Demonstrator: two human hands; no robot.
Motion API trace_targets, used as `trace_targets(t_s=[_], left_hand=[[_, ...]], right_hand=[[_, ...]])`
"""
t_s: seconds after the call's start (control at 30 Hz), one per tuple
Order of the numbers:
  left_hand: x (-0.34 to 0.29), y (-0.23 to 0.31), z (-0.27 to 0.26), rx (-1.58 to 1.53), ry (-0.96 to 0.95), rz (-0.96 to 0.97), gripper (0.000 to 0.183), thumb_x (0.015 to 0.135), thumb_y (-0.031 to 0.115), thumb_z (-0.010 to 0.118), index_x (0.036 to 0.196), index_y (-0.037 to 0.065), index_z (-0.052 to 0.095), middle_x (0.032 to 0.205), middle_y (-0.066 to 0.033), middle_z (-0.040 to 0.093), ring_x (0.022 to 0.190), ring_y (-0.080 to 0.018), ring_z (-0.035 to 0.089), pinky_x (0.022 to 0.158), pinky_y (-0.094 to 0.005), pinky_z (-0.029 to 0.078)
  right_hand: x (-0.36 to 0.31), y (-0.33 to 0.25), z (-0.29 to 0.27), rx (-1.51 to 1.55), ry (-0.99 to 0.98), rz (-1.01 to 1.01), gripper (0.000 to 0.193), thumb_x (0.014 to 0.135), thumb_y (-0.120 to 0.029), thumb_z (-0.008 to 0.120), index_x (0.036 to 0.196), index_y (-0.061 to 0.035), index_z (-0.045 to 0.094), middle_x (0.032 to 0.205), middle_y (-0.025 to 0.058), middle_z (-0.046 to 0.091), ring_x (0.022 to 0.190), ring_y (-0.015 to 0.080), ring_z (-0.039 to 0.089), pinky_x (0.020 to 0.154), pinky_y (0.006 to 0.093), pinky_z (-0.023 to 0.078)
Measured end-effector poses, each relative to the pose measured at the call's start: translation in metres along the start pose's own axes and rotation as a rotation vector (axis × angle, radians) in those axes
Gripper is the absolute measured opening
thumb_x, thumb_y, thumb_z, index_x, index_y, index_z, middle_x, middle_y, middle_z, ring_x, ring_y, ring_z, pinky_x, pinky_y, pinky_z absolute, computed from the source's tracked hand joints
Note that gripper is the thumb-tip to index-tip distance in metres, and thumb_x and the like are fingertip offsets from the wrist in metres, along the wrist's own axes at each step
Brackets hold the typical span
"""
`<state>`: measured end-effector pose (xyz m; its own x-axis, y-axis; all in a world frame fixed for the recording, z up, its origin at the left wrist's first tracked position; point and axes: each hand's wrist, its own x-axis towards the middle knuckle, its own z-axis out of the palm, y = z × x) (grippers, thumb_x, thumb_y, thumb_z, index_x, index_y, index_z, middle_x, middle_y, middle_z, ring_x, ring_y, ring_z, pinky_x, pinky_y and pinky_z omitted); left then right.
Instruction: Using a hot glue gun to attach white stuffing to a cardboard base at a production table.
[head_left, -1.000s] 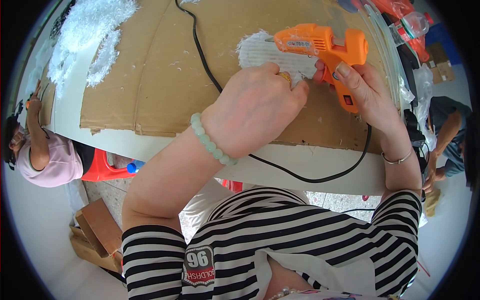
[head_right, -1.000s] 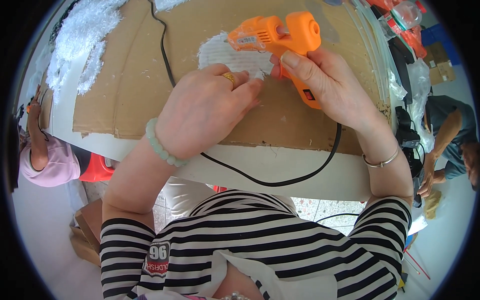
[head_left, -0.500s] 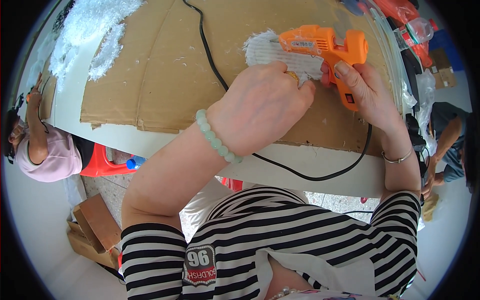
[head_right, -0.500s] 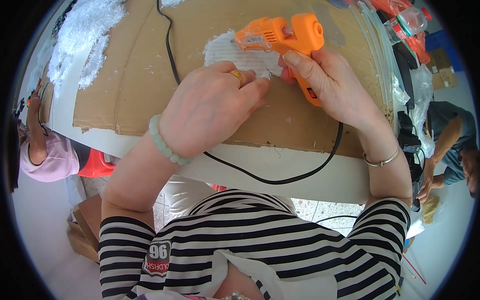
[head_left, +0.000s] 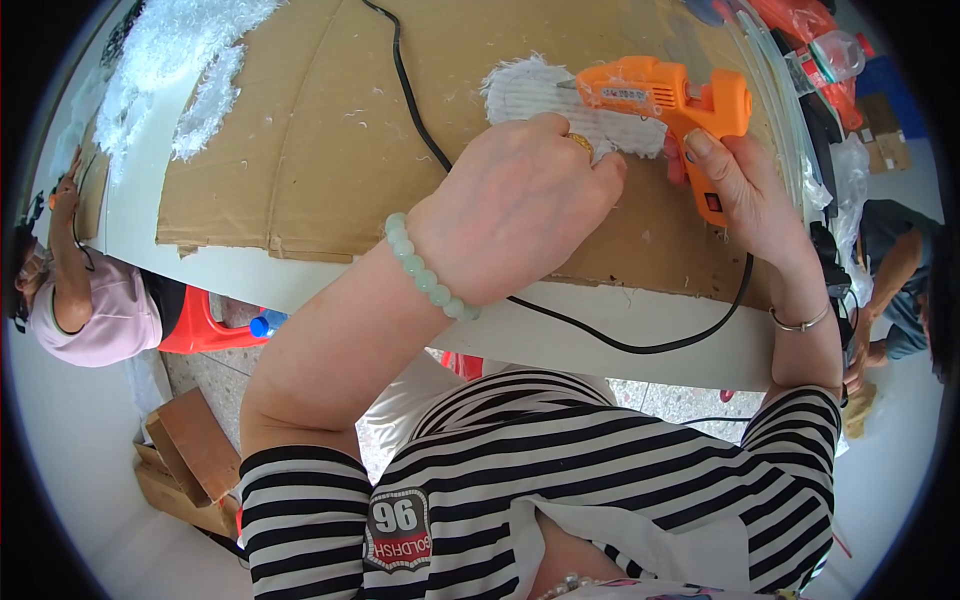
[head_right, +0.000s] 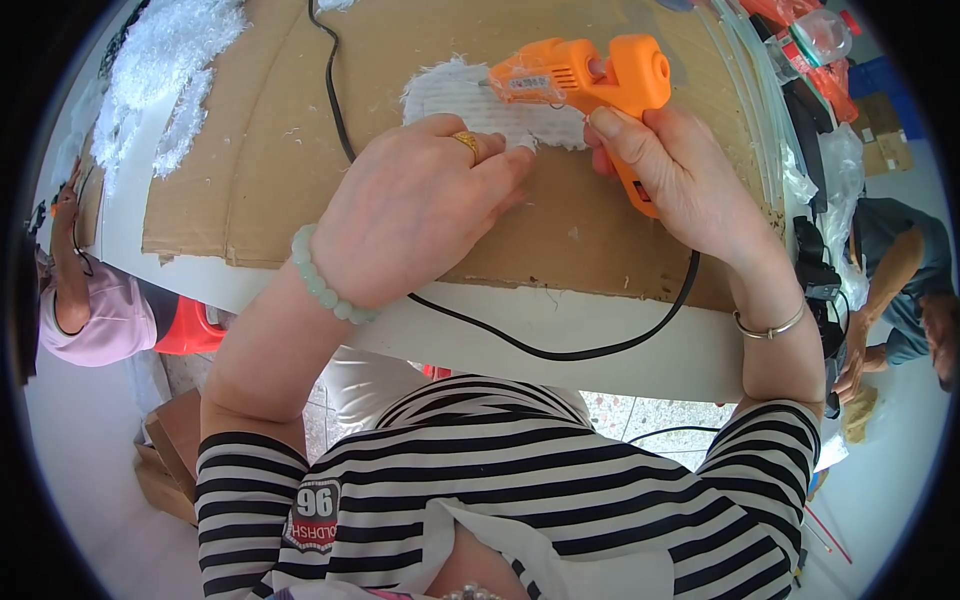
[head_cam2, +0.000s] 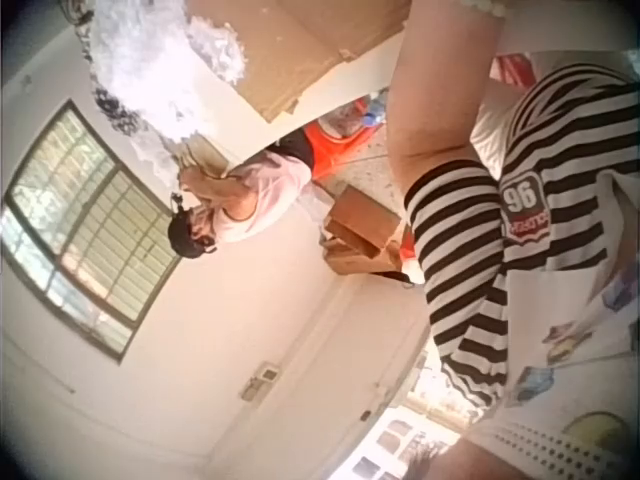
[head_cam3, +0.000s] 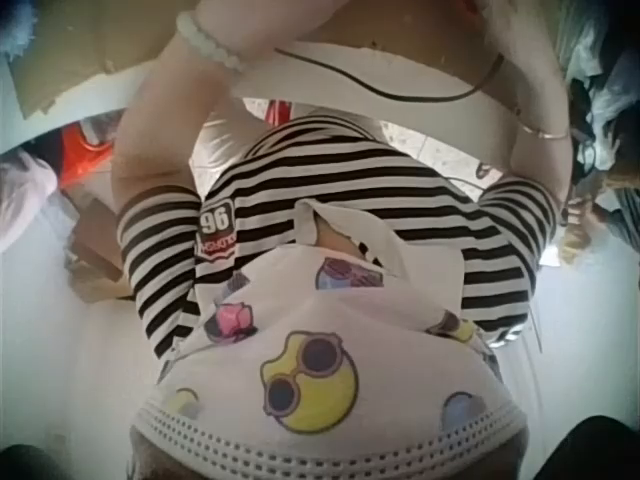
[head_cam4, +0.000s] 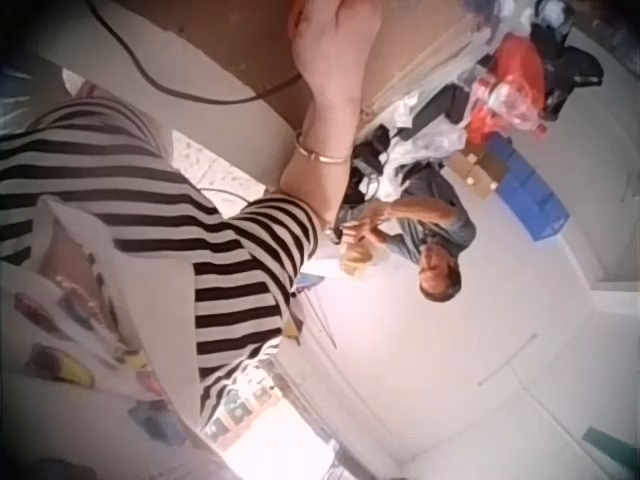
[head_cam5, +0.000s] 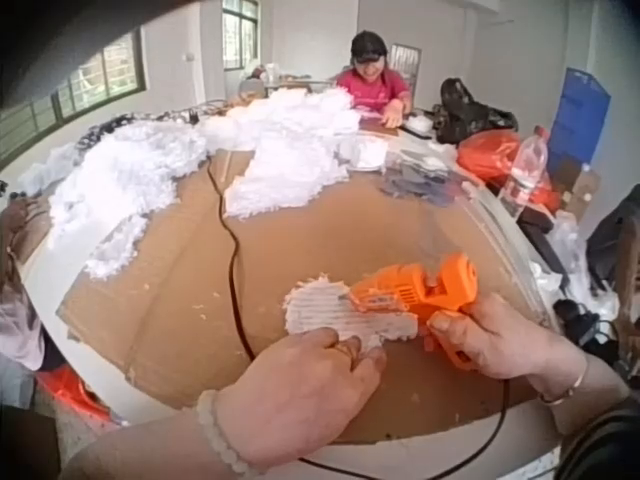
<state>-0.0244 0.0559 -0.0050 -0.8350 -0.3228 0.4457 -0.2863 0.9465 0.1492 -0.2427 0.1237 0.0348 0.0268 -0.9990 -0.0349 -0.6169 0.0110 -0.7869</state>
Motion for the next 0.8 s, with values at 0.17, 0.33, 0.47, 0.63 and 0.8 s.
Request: trace_targets(t_s=[0.17,0.33,0.47,0.63,0.8], left_hand=[[-0.001,-0.001,0.001,0.009,0.021,0.005,0.021,0.075,0.013,0.068,0.093,0.003,0.063,0.075,-0.0044,0.063,0.064,-0.0234,0.054,0.055,-0.0342,0.047],[0.000,0.001,-0.001,-0.004,0.004,-0.015,0.021,0.075,0.012,0.068,0.093,0.003,0.063,0.076,-0.0044,0.064,0.064,-0.0238,0.054,0.055,-0.0346,0.047],[-0.001,-0.001,0.001,0.012,0.001,-0.013,0.022,0.074,0.012,0.068,0.094,0.004,0.062,0.077,-0.0043,0.064,0.065,-0.0240,0.055,0.056,-0.0350,0.048],[0.000,0.000,0.001,0.016,0.014,-0.012,0.023,0.075,0.012,0.068,0.095,0.006,0.060,0.078,-0.0034,0.065,0.066,-0.0243,0.056,0.056,-0.0353,0.048],[0.000,0.000,0.002,0.002,0.009,-0.021,0.022,0.075,0.012,0.068,0.095,0.007,0.060,0.078,-0.0029,0.065,0.066,-0.0241,0.056,0.056,-0.0355,0.048]], right_hand=[[-0.006,0.001,-0.007,-0.030,-0.001,-0.002,0.045,0.098,-0.043,0.044,0.092,0.0001,0.056,0.073,0.0021,0.056,0.066,0.0104,0.050,0.057,0.0253,0.042],[-0.015,0.009,-0.016,-0.018,-0.048,0.094,0.046,0.098,-0.043,0.045,0.108,0.0004,0.056,0.083,0.0030,0.058,0.077,0.0103,0.052,0.064,0.0235,0.040],[-0.021,0.003,-0.019,0.092,-0.001,0.032,0.046,0.098,-0.042,0.045,0.111,0.0007,0.055,0.090,0.0043,0.058,0.081,0.0120,0.054,0.069,0.0247,0.042],[-0.025,0.011,-0.020,0.059,-0.007,-0.030,0.046,0.098,-0.043,0.045,0.107,0.0010,0.055,0.091,0.0046,0.058,0.087,0.0140,0.054,0.080,0.0270,0.042],[-0.023,0.011,-0.019,-0.005,-0.045,0.025,0.045,0.098,-0.042,0.044,0.104,0.0013,0.056,0.089,0.0046,0.058,0.086,0.0138,0.054,0.080,0.0265,0.041]])
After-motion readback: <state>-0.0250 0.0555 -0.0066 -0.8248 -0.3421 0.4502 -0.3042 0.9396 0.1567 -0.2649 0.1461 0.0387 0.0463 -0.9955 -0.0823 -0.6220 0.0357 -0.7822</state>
